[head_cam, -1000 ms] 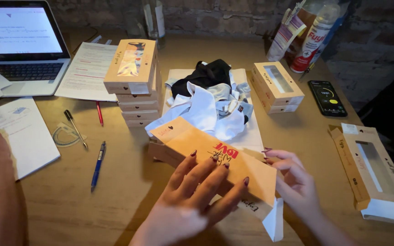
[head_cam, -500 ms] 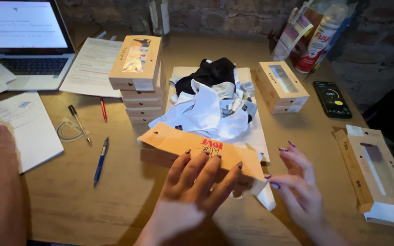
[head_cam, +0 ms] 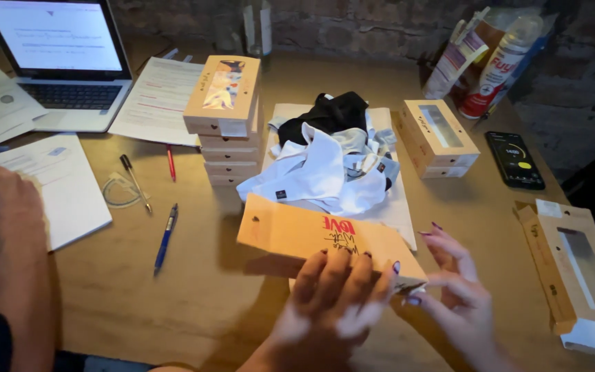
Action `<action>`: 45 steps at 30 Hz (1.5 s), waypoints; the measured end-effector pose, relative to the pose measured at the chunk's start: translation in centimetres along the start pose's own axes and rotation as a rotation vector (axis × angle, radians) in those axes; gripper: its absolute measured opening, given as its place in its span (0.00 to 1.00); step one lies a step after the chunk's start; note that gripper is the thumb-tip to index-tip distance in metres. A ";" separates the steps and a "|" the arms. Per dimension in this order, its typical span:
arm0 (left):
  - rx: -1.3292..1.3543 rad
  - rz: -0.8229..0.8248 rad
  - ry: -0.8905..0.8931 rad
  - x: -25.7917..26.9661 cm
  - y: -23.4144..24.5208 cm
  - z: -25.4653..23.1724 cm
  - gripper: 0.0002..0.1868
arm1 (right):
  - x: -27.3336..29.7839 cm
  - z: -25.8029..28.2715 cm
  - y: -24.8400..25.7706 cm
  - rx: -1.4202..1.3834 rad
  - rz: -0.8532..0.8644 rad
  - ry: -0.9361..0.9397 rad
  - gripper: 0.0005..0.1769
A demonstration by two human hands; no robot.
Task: Assembling and folding small cardboard packaging boxes on a desk
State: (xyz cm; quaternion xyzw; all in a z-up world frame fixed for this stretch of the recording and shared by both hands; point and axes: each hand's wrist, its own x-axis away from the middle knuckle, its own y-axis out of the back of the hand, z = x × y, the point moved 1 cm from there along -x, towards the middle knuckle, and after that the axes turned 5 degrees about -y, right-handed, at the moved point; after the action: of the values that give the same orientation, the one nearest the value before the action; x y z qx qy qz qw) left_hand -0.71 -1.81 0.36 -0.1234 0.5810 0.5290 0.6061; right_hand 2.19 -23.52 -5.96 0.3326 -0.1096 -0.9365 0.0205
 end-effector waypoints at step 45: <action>1.924 0.213 1.318 5.8 -6.3 0.1 0.32 | 0.0 -2.4 -0.5 -0.868 0.069 -0.746 0.29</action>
State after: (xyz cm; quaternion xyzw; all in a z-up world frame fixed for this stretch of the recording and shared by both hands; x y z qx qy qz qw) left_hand 2.96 -1.40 -7.37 0.1852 0.9510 -0.2470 -0.0164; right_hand 3.71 -23.49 -7.87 -0.0632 0.2743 -0.9484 0.1459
